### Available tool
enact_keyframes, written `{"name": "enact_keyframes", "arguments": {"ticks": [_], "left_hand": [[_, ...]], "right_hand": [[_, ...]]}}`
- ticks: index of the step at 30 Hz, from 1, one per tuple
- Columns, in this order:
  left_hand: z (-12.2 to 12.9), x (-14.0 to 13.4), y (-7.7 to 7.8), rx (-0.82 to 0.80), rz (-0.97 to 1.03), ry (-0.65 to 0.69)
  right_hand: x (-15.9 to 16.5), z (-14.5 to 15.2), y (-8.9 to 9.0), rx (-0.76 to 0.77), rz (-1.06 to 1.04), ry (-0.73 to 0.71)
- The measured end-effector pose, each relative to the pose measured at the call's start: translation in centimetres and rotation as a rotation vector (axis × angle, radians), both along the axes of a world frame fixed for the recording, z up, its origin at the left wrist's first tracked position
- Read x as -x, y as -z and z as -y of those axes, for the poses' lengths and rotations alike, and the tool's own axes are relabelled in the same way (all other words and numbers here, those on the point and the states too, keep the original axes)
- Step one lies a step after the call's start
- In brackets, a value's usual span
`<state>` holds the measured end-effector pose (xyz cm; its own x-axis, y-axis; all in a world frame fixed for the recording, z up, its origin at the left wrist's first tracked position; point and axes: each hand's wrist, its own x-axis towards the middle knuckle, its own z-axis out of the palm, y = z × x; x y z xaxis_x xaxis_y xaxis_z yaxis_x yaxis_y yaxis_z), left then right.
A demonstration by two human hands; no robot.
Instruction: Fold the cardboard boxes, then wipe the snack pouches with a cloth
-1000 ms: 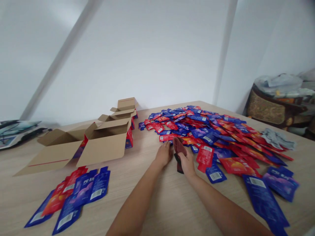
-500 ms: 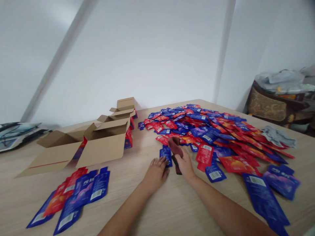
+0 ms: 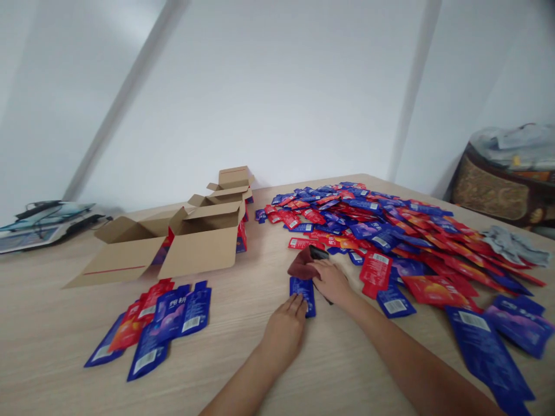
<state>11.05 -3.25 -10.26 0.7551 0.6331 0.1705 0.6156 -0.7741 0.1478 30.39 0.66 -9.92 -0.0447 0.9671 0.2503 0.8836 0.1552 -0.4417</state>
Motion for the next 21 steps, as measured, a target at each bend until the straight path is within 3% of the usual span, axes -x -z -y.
{"name": "enact_keyframes", "arguments": {"ticks": [3, 6, 9, 13, 21], "left_hand": [[-0.7, 0.4, 0.4, 0.026, 0.097, -0.008], [-1.7, 0.5, 0.9, 0.078, 0.258, -0.083], [-2.3, 0.4, 1.3, 0.099, 0.369, -0.157], [-2.0, 0.5, 1.3, 0.107, 0.366, -0.162], [-0.4, 0.2, 0.2, 0.110, 0.237, -0.200]], "right_hand": [[0.1, 0.8, 0.2, -0.090, -0.017, 0.004], [1.2, 1.7, 0.0, -0.130, -0.022, -0.108], [2.3, 2.0, -0.5, -0.049, -0.012, -0.246], [2.4, 2.0, -1.1, 0.035, -0.106, -0.293], [0.1, 2.4, -0.8, 0.419, -0.607, -0.274]]}}
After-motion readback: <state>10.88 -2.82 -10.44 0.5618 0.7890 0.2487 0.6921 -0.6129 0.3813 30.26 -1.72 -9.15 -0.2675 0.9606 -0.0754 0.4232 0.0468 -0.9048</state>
